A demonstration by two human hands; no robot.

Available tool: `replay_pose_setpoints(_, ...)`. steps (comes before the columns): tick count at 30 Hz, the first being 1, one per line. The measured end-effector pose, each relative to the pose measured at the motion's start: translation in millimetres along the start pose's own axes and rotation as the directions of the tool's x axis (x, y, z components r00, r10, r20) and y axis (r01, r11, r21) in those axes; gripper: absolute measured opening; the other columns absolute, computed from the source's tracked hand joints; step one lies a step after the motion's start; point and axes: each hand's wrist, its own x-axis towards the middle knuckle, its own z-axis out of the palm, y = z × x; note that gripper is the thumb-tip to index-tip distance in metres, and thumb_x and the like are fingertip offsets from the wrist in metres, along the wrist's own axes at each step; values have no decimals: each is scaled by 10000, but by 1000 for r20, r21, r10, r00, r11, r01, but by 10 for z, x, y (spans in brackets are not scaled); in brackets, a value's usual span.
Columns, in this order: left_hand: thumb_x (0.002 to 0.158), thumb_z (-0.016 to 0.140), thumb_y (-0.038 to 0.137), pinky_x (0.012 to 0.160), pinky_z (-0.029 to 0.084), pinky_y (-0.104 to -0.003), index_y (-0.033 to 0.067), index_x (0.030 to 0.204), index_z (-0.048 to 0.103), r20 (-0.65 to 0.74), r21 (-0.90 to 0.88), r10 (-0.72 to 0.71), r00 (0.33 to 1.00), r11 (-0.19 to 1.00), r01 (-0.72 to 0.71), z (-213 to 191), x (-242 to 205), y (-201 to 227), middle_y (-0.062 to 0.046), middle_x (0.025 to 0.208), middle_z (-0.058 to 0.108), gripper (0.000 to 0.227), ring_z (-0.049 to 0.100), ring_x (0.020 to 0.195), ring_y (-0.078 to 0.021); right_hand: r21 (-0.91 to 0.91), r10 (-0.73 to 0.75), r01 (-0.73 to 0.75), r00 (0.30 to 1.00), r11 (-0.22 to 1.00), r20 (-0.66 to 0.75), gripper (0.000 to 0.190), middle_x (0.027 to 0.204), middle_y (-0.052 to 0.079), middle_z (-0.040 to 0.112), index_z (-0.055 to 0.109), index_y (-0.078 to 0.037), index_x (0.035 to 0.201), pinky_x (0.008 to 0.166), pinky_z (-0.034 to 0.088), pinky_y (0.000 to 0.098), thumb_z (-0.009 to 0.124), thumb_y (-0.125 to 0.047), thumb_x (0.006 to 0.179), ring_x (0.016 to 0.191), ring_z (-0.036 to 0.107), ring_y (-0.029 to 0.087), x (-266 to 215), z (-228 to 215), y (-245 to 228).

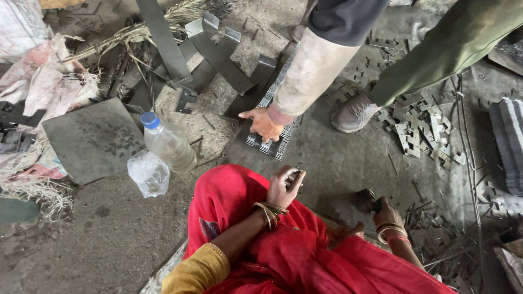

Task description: The person sits on the floor and repeatedly picks up small metal brackets from a scattered pile, aligns them, and stacks them into neat piles. The person occasionally pauses to adjust the stacks or move a few pieces aside.

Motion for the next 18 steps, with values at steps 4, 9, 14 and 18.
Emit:
replay_pose_setpoints(4,967,721,118,510,551,-244,-17,933,673,4,-16,-30,1000,999,30,-14,-1,30,-70,863,704,148,747,663,-132,16,-17,17,1000,1000,-8,359,1108,247,738,591,-208,1232,866,531,592,674,-283,891,1083,673,497,-8,9,0)
replay_pose_setpoints(9,966,722,117,514,554,-241,-16,931,674,7,-21,-12,1000,1000,12,-19,0,56,-67,864,704,146,747,659,-130,-2,12,-12,1000,1000,0,346,1122,236,735,594,-203,1228,886,515,590,677,-305,908,1098,663,488,-6,12,11)
replay_pose_setpoints(14,969,718,113,519,554,-236,-7,938,681,14,-13,-14,1000,1000,14,-26,15,57,-58,846,713,129,749,672,-124,5,-6,6,1000,1000,-24,372,1133,238,735,590,-204,1234,893,518,585,689,-307,890,1108,663,482,1,27,-5)
replay_pose_setpoints(18,967,718,105,517,555,-237,-9,938,680,20,-13,-17,1000,1000,17,-37,9,53,-61,849,710,123,747,665,-126,0,18,-18,1000,1000,-2,369,1154,208,734,588,-209,1215,904,513,581,699,-326,883,1132,654,468,-8,17,-13)
